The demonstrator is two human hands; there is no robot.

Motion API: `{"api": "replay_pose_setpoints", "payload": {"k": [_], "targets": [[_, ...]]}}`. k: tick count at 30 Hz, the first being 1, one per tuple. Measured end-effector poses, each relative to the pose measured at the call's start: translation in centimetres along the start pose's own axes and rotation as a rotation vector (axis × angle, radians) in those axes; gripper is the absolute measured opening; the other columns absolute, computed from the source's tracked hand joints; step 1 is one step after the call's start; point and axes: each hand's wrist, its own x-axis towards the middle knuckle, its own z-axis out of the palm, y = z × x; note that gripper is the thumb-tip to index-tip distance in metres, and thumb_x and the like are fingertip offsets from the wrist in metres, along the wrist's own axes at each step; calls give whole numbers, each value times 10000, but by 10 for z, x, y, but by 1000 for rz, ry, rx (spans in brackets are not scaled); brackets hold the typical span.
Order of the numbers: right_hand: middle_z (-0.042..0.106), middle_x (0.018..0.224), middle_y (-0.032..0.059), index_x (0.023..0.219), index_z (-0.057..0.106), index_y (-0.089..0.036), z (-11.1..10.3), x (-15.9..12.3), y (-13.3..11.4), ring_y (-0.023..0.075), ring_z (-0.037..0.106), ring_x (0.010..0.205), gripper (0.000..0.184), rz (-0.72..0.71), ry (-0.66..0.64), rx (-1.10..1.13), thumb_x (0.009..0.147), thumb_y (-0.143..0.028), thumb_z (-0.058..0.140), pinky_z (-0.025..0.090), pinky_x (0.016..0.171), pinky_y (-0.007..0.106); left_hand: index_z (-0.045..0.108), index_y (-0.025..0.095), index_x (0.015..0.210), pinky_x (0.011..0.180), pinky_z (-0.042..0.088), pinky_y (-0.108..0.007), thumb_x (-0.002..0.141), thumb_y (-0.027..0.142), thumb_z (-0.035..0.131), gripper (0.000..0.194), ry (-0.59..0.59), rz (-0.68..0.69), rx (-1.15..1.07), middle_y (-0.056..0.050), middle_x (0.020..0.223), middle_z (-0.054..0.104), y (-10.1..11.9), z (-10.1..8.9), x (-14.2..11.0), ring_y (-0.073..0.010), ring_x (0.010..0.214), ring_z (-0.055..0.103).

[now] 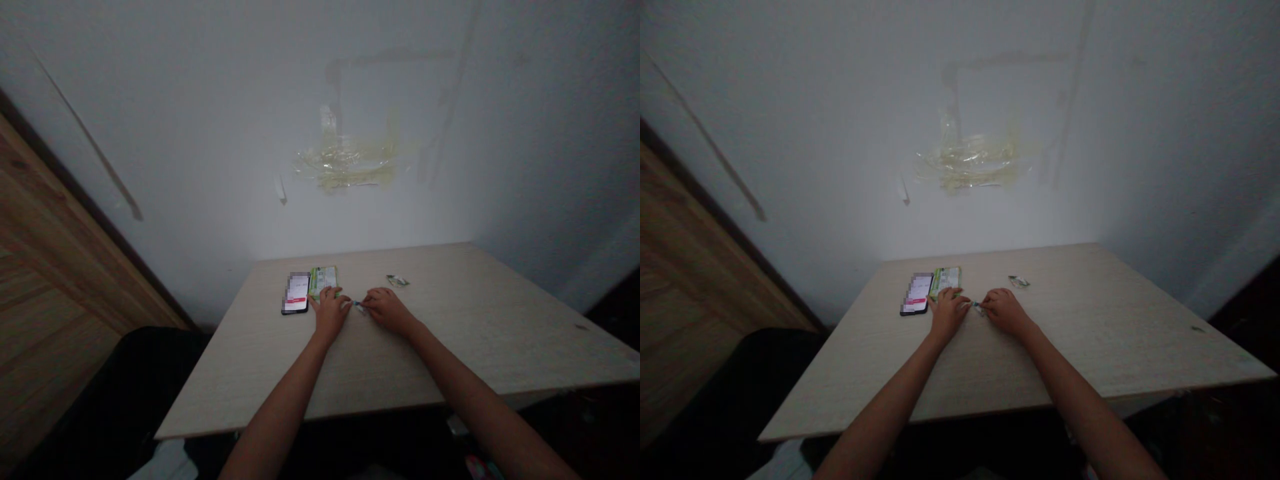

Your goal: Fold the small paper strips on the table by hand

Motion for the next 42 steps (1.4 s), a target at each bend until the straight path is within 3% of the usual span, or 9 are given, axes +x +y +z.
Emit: {"api": "replay_pose_setpoints", "payload": {"k": [6,17,27,37,42], "targets": [[684,1043,66,1103,733,-246,2,-2,1,219,561,1078,282,3,5,-53,888,-168,569,367,999,402,741,388,1015,1093,103,-778,891,341,646,163,-75,143,-28,25,1302,656,-3,-1,-3,-307,1324,415],[685,1053,76,1135,723,-235,6,-5,6,221,568,1062,295,-27,27,12,883,-170,582,389,989,403,695,410,1142,1096,-11,-786,956,384,537,245,-129,306,0,32,1221,717,-8,-9,-7,-303,1356,419],[690,1029,81,1099,737,-226,7,-3,6,226,574,1042,274,-37,41,7,878,-168,587,406,962,397,702,388,1140,1116,-67,-749,944,362,554,246,-62,325,28,16,1161,745,-12,-5,-9,-293,1316,472],[691,1002,77,1091,740,-231,8,-4,6,220,583,998,270,-41,44,15,879,-166,584,414,935,386,688,395,1153,1094,-10,-789,961,350,511,265,-65,337,50,2,1205,722,-11,-5,-11,-301,1308,474],[693,1010,77,1104,737,-235,7,-4,5,217,586,999,271,-34,39,7,882,-175,593,418,922,376,676,375,1181,1101,16,-782,962,352,504,279,-43,246,62,-16,1235,704,-12,-4,-9,-297,1298,476]]}}
